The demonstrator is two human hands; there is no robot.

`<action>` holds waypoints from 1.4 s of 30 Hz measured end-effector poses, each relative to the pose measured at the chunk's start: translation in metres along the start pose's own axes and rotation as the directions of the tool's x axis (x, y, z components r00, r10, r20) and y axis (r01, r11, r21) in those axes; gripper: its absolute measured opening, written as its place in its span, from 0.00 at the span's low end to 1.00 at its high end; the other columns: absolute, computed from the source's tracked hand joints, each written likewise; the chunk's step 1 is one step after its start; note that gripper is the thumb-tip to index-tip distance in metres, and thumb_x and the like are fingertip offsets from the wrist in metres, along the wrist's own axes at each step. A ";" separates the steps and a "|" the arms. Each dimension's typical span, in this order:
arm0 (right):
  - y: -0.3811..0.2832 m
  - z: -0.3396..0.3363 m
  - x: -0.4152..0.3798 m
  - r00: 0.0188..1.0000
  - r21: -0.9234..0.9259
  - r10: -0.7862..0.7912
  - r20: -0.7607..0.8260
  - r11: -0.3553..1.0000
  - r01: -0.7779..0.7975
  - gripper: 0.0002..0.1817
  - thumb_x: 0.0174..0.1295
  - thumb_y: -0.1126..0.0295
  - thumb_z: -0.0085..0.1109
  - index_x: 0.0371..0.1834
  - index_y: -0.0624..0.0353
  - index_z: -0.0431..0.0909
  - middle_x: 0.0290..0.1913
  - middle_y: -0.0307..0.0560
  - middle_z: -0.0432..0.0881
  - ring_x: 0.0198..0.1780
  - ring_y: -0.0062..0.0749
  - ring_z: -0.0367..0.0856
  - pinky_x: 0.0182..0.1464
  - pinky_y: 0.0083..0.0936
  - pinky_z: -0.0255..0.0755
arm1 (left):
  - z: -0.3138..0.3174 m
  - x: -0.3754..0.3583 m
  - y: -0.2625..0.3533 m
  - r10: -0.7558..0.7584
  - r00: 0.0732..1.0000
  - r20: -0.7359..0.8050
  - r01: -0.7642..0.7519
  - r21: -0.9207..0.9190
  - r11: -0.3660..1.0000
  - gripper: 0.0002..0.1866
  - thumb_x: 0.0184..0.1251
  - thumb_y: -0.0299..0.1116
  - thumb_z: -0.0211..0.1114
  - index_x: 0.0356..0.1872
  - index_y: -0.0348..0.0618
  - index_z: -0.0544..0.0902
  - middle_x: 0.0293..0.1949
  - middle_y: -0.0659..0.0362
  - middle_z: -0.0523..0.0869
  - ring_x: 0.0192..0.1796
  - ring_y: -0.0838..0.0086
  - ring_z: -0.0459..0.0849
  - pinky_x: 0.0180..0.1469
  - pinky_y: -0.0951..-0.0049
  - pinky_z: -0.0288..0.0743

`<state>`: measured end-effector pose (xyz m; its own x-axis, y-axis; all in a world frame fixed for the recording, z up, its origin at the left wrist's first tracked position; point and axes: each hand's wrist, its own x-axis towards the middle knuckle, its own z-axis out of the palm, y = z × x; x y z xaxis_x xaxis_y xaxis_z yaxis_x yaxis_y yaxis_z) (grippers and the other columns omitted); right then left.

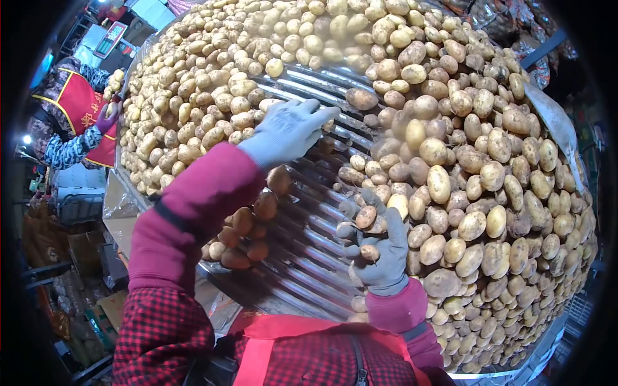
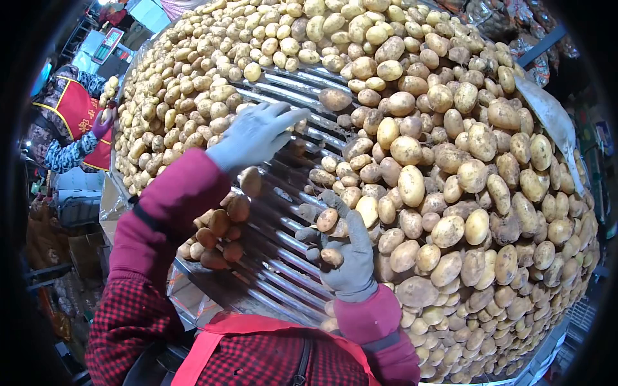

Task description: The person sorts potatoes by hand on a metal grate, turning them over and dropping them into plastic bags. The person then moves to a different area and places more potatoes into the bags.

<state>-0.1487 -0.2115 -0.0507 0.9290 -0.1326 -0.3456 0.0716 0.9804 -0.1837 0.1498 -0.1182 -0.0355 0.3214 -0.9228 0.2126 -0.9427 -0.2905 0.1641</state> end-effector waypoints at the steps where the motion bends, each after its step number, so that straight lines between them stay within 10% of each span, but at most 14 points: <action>1: -0.001 0.001 0.000 1.000 -0.005 -0.004 -0.004 1.000 0.004 0.33 0.84 0.41 0.44 0.83 0.46 0.66 0.72 0.59 0.78 0.56 0.47 0.86 0.41 0.28 0.87 | 0.019 0.011 -0.006 -0.023 0.991 0.133 0.016 0.051 0.999 0.22 0.70 0.33 0.66 0.65 0.56 0.83 0.55 0.51 0.87 0.54 0.52 0.88 0.55 0.53 0.81; 5: 0.001 0.016 -0.002 0.997 -0.123 -0.053 -0.058 0.991 0.046 0.36 0.86 0.42 0.36 0.84 0.55 0.62 0.71 0.60 0.79 0.56 0.45 0.89 0.39 0.19 0.87 | 0.025 0.040 0.000 -0.127 0.902 0.413 0.091 0.106 0.990 0.21 0.75 0.31 0.62 0.66 0.59 0.81 0.53 0.49 0.85 0.56 0.48 0.86 0.57 0.49 0.80; 10: 0.004 0.017 -0.002 0.988 -0.323 -0.152 -0.008 0.936 0.141 0.34 0.81 0.67 0.56 0.86 0.60 0.56 0.74 0.63 0.76 0.62 0.49 0.88 0.44 0.21 0.85 | 0.032 0.024 -0.011 -0.114 0.953 0.280 0.128 -0.030 0.991 0.20 0.68 0.25 0.63 0.60 0.52 0.84 0.51 0.50 0.87 0.58 0.48 0.87 0.58 0.49 0.80; 12: 0.003 0.017 0.000 0.985 -0.474 -0.158 -0.068 0.874 0.107 0.40 0.81 0.36 0.44 0.87 0.47 0.59 0.75 0.56 0.76 0.61 0.50 0.86 0.41 0.25 0.85 | 0.016 0.016 -0.001 -0.108 0.977 0.182 0.137 -0.158 0.978 0.18 0.70 0.27 0.64 0.59 0.52 0.85 0.48 0.52 0.88 0.54 0.51 0.88 0.56 0.51 0.80; 15: 0.003 0.029 -0.002 0.982 -0.607 -0.185 -0.038 0.785 0.124 0.44 0.79 0.33 0.44 0.88 0.49 0.55 0.74 0.54 0.76 0.62 0.50 0.85 0.45 0.27 0.85 | -0.021 0.005 0.039 0.045 0.996 -0.073 -0.076 -0.512 0.856 0.15 0.68 0.23 0.66 0.56 0.44 0.86 0.38 0.58 0.89 0.42 0.60 0.90 0.49 0.62 0.83; 17: 0.005 0.031 -0.005 0.973 -0.455 -0.178 -0.144 0.886 0.094 0.44 0.80 0.35 0.43 0.89 0.52 0.52 0.73 0.53 0.77 0.63 0.48 0.85 0.47 0.28 0.83 | -0.048 -0.006 0.062 0.290 0.954 0.074 -0.146 -0.729 0.669 0.21 0.66 0.28 0.74 0.60 0.44 0.87 0.43 0.56 0.91 0.47 0.58 0.90 0.54 0.59 0.84; 20: 0.007 0.031 -0.007 0.972 -0.197 -0.157 -0.173 0.973 0.123 0.27 0.85 0.52 0.48 0.75 0.59 0.68 0.58 0.53 0.84 0.45 0.33 0.87 0.35 0.17 0.80 | -0.054 0.004 0.080 0.395 0.916 -0.072 -0.343 -0.649 0.679 0.27 0.64 0.39 0.78 0.64 0.43 0.86 0.57 0.46 0.87 0.58 0.52 0.87 0.62 0.55 0.81; 24: 0.006 0.004 -0.004 0.985 -0.345 -0.053 -0.165 0.939 -0.007 0.29 0.82 0.37 0.42 0.52 0.52 0.78 0.35 0.41 0.78 0.28 0.31 0.77 0.19 0.20 0.69 | -0.047 0.060 0.110 0.417 0.879 -0.231 -0.474 -0.514 0.716 0.33 0.68 0.48 0.75 0.69 0.41 0.81 0.63 0.44 0.83 0.62 0.48 0.83 0.65 0.51 0.76; 28: 0.007 0.015 -0.010 0.980 -0.221 -0.005 -0.199 0.974 -0.040 0.26 0.85 0.43 0.44 0.60 0.54 0.77 0.43 0.40 0.80 0.41 0.35 0.83 0.32 0.21 0.79 | 0.005 0.106 0.156 0.517 0.841 -0.158 -0.532 -0.416 0.738 0.38 0.62 0.58 0.76 0.70 0.50 0.79 0.65 0.51 0.80 0.73 0.53 0.74 0.77 0.45 0.61; 29: 0.013 -0.009 -0.011 0.997 -0.297 -0.070 -0.017 0.953 0.062 0.33 0.82 0.37 0.46 0.68 0.56 0.74 0.60 0.49 0.83 0.57 0.43 0.85 0.44 0.35 0.81 | 0.016 0.113 0.159 0.511 0.847 -0.145 -0.526 -0.368 0.767 0.39 0.61 0.58 0.76 0.70 0.51 0.78 0.66 0.52 0.80 0.74 0.54 0.73 0.78 0.42 0.59; 31: 0.005 -0.036 -0.013 0.974 0.192 0.209 0.091 0.956 -0.223 0.35 0.82 0.37 0.46 0.72 0.58 0.72 0.68 0.56 0.81 0.61 0.48 0.84 0.47 0.36 0.82 | 0.011 0.111 0.152 0.443 0.893 -0.078 -0.442 -0.338 0.831 0.38 0.60 0.56 0.76 0.71 0.55 0.78 0.66 0.53 0.79 0.77 0.55 0.71 0.78 0.37 0.57; 33: 0.017 -0.037 -0.008 0.941 0.700 0.312 0.132 0.643 -0.311 0.35 0.81 0.38 0.47 0.74 0.57 0.70 0.71 0.62 0.78 0.57 0.51 0.86 0.44 0.33 0.83 | 0.022 0.108 0.132 0.414 0.907 -0.078 -0.416 -0.324 0.849 0.37 0.60 0.51 0.76 0.72 0.60 0.77 0.64 0.53 0.80 0.79 0.55 0.68 0.77 0.31 0.57; 34: 0.003 -0.025 -0.011 0.960 0.199 0.279 0.013 0.940 -0.276 0.33 0.82 0.41 0.49 0.77 0.53 0.69 0.72 0.65 0.77 0.54 0.53 0.87 0.39 0.31 0.85 | 0.024 0.110 0.125 0.392 0.920 -0.026 -0.383 -0.286 0.879 0.36 0.61 0.51 0.75 0.72 0.60 0.77 0.64 0.54 0.80 0.79 0.56 0.68 0.77 0.32 0.57; 42: -0.002 0.012 -0.004 0.990 -0.055 0.140 -0.013 0.989 -0.140 0.33 0.85 0.43 0.43 0.80 0.56 0.64 0.66 0.59 0.80 0.52 0.40 0.90 0.34 0.16 0.83 | 0.033 0.074 0.012 0.090 0.996 -0.008 -0.090 -0.047 0.995 0.28 0.72 0.53 0.68 0.68 0.54 0.82 0.71 0.56 0.79 0.80 0.54 0.68 0.75 0.39 0.61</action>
<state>-0.1478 -0.2107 -0.0379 0.9251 0.0040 -0.3796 -0.0798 0.9797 -0.1841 0.1595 -0.1982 -0.0495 0.2361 -0.9431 0.2341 -0.9626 -0.1940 0.1891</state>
